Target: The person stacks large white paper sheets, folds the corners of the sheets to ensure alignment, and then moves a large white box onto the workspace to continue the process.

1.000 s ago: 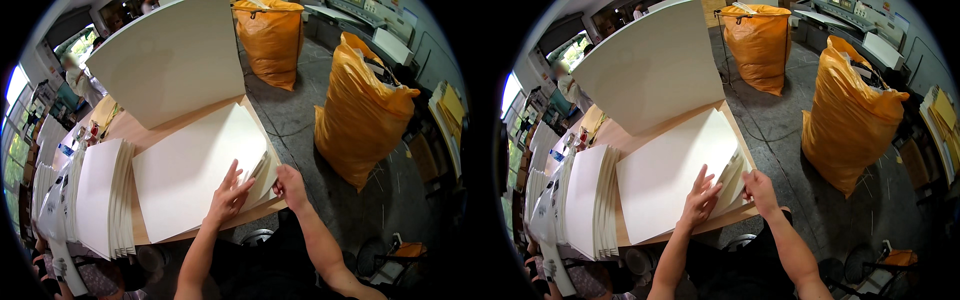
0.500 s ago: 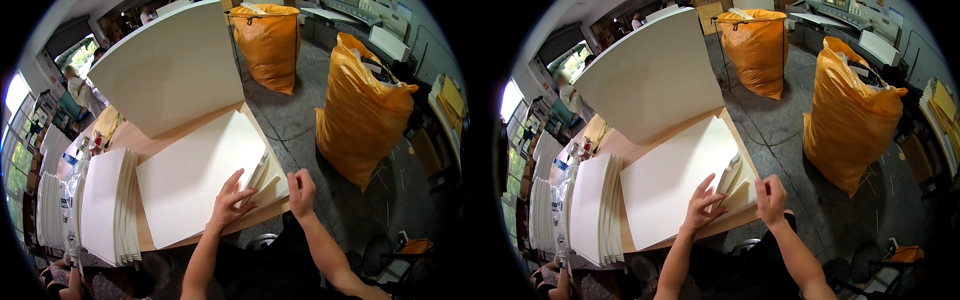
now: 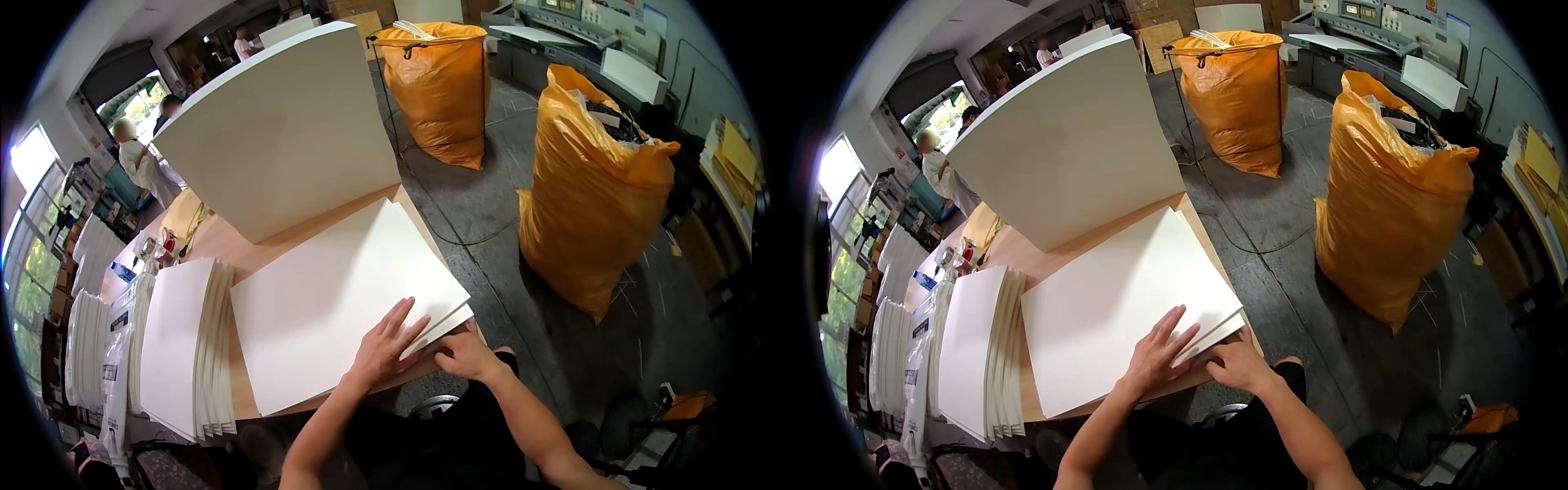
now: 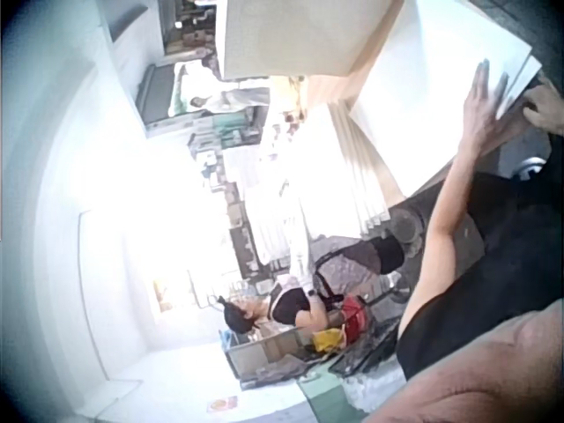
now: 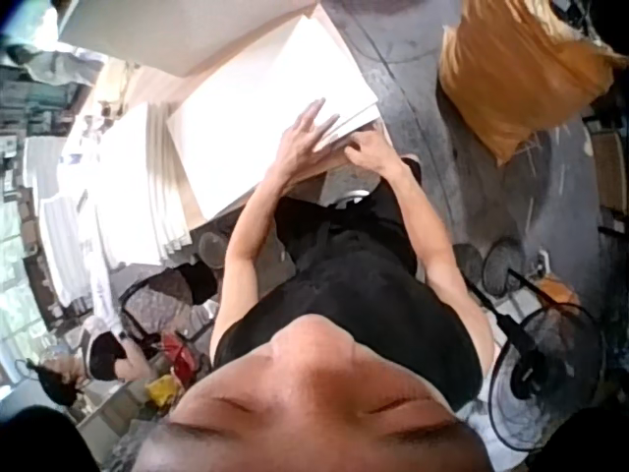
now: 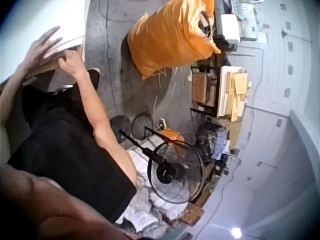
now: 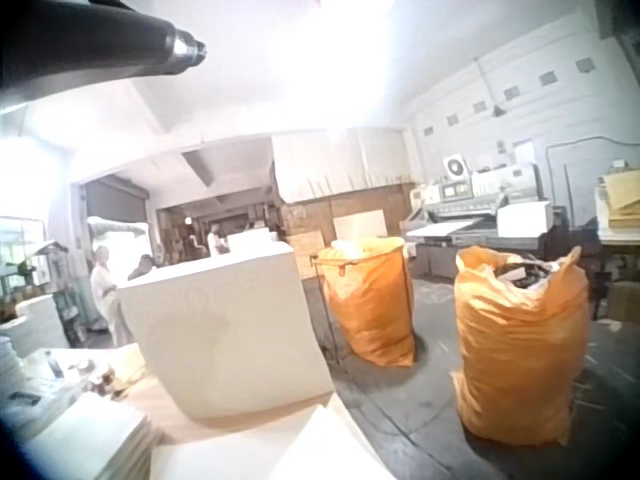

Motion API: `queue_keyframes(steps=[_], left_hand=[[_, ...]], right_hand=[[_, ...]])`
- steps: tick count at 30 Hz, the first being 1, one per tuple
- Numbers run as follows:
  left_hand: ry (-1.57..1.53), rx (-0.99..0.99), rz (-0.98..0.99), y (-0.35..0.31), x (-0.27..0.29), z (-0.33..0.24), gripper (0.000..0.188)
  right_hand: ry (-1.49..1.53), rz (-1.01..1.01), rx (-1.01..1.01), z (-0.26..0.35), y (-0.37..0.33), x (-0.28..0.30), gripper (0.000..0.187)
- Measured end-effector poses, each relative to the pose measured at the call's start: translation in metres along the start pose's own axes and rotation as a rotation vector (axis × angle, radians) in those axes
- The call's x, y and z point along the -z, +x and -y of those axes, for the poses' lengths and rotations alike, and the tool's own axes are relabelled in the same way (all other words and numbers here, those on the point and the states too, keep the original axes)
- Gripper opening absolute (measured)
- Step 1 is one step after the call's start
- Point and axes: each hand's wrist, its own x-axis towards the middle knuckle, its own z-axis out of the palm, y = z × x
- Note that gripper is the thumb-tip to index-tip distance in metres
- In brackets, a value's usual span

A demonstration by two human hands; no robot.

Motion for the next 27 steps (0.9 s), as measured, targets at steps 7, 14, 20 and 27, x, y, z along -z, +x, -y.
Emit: queue_keyframes(steps=[7,14,20,27], left_hand=[[-0.009,0.048,0.012,0.008,-0.008,0.011,0.065],[-0.068,0.095,-0.036,0.011,-0.004,0.001,0.062],[-0.063,0.070,-0.053,0.004,-0.008,0.011,0.056],[-0.289,0.169,-0.108,0.009,-0.003,0.011,0.050]], right_hand=[[0.009,-0.354,0.135,0.012,0.000,0.017,0.022],[-0.344,-0.251,-0.303,-0.003,-0.009,0.049,0.030],[0.010,-0.282,-0.278,0.045,0.018,0.068,0.034],[1.028,-0.288,-0.388,0.031,0.032,0.042,0.040]])
